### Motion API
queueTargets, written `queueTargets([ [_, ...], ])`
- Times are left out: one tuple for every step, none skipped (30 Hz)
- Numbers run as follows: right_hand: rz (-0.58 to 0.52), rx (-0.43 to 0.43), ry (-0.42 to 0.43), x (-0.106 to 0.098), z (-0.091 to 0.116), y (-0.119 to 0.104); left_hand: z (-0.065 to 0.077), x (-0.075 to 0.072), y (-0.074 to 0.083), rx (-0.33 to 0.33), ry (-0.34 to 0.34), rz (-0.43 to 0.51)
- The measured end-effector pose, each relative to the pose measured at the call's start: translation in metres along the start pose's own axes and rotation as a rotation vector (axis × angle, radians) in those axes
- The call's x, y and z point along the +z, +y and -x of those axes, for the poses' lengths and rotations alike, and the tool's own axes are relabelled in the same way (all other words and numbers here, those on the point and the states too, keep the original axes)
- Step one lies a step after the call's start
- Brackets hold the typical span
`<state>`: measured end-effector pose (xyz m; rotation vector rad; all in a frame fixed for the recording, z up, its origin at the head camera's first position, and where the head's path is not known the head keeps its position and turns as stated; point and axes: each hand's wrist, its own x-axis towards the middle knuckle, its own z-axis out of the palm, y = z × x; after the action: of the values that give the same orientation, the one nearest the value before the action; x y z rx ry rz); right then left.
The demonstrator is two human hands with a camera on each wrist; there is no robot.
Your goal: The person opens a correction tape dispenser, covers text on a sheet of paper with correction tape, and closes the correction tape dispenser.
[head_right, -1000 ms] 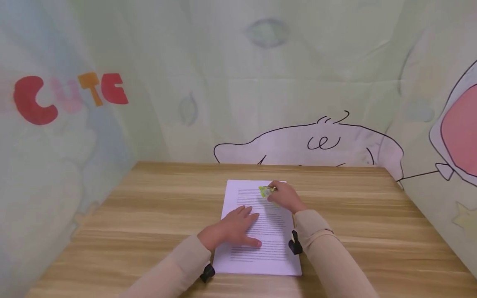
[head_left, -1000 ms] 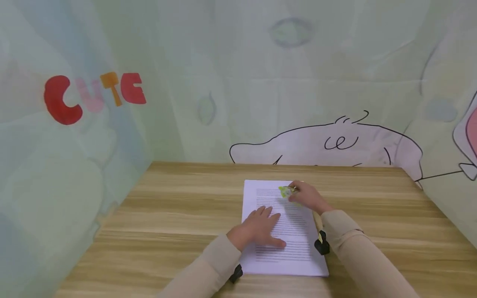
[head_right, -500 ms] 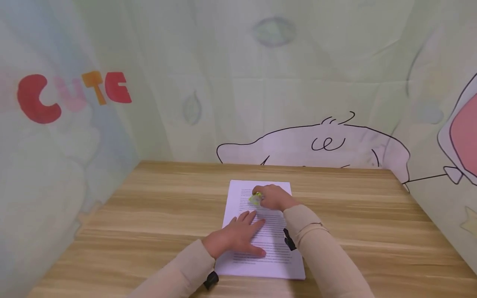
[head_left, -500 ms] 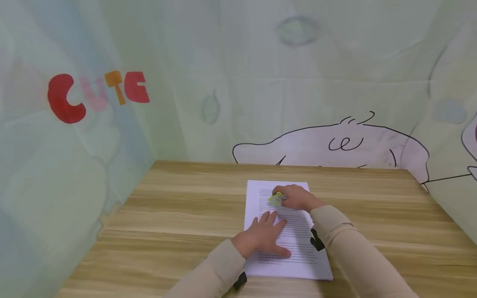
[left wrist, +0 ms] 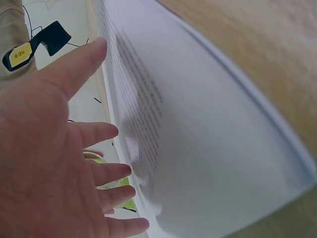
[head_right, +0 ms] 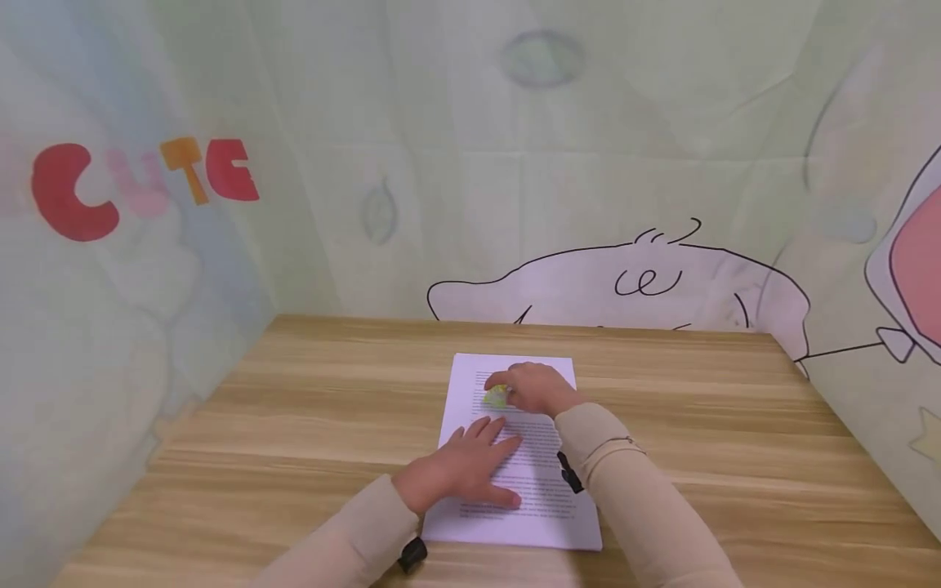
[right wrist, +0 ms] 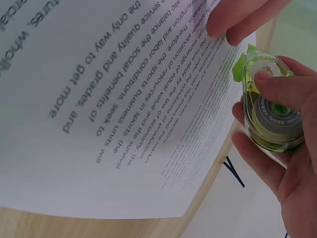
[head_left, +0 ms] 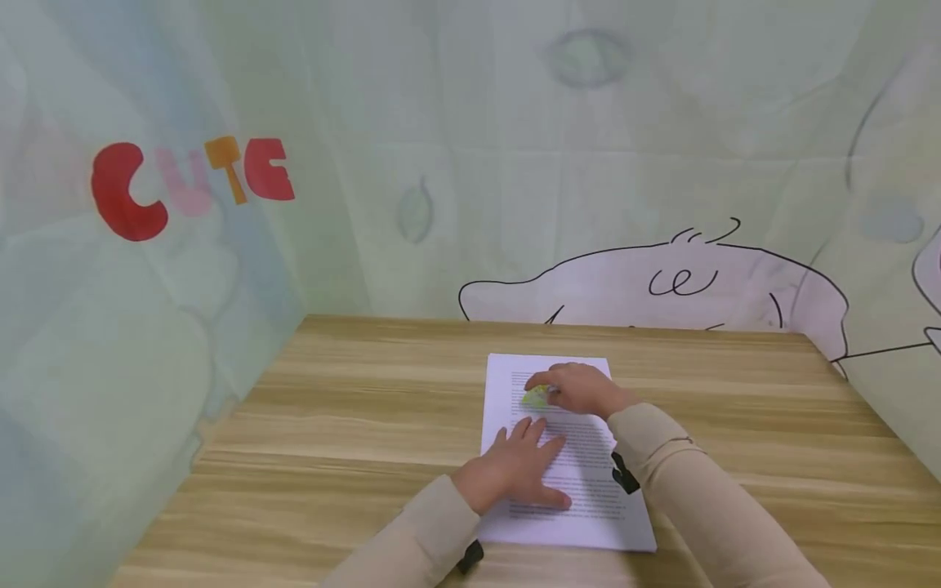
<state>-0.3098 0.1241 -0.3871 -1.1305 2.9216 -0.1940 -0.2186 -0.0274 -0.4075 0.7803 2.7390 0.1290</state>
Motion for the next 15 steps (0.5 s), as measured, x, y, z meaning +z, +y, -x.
queueTargets([
  [0.016,0.002,0.011,-0.0003,0.0005,-0.0004,0.0011,-0.0012,0.0002,-0.002,-0.006,0.006],
  [0.032,0.006,0.018,-0.0005,0.001,-0.0007,0.0023,-0.0026,0.0005,-0.005,-0.012,0.015],
  [0.043,0.009,0.024,-0.0008,0.0017,-0.0013,0.0034,-0.0037,0.0007,-0.01,-0.018,0.02],
  [0.056,0.007,0.029,-0.0006,0.002,-0.0016,0.0042,-0.0043,0.0006,-0.012,-0.02,0.019],
  [0.056,0.004,0.029,-0.0005,0.0021,-0.0019,0.0046,-0.0047,0.0004,-0.013,-0.02,0.02],
  [0.06,-0.005,0.033,-0.0001,0.0023,-0.0019,0.0049,-0.0047,0.0002,-0.014,-0.022,0.019],
  [0.064,-0.011,0.037,0.0006,0.0023,-0.002,0.0051,-0.0048,0.0,-0.015,-0.021,0.015],
  [0.068,-0.016,0.039,0.0012,0.0023,-0.0019,0.0051,-0.0047,-0.0002,-0.016,-0.023,0.011],
  [0.069,-0.022,0.042,0.0015,0.0024,-0.0021,0.005,-0.0047,-0.0004,-0.016,-0.024,0.005],
  [0.073,-0.027,0.046,0.002,0.0022,-0.002,0.005,-0.0046,-0.0004,-0.015,-0.025,0.001],
  [0.076,-0.032,0.052,0.0024,0.002,-0.002,0.005,-0.0049,-0.0003,-0.015,-0.025,-0.001],
  [0.08,-0.039,0.061,0.0028,0.0019,-0.002,0.0052,-0.0053,0.0,-0.017,-0.025,-0.007],
  [0.083,-0.04,0.065,0.0029,0.0016,-0.0021,0.0054,-0.0059,0.0001,-0.018,-0.025,-0.008],
  [0.085,-0.042,0.07,0.003,0.0014,-0.0022,0.0056,-0.0066,0.0004,-0.019,-0.025,-0.011],
  [0.087,-0.043,0.074,0.0031,0.0013,-0.0024,0.0057,-0.0071,0.0007,-0.02,-0.024,-0.017],
])
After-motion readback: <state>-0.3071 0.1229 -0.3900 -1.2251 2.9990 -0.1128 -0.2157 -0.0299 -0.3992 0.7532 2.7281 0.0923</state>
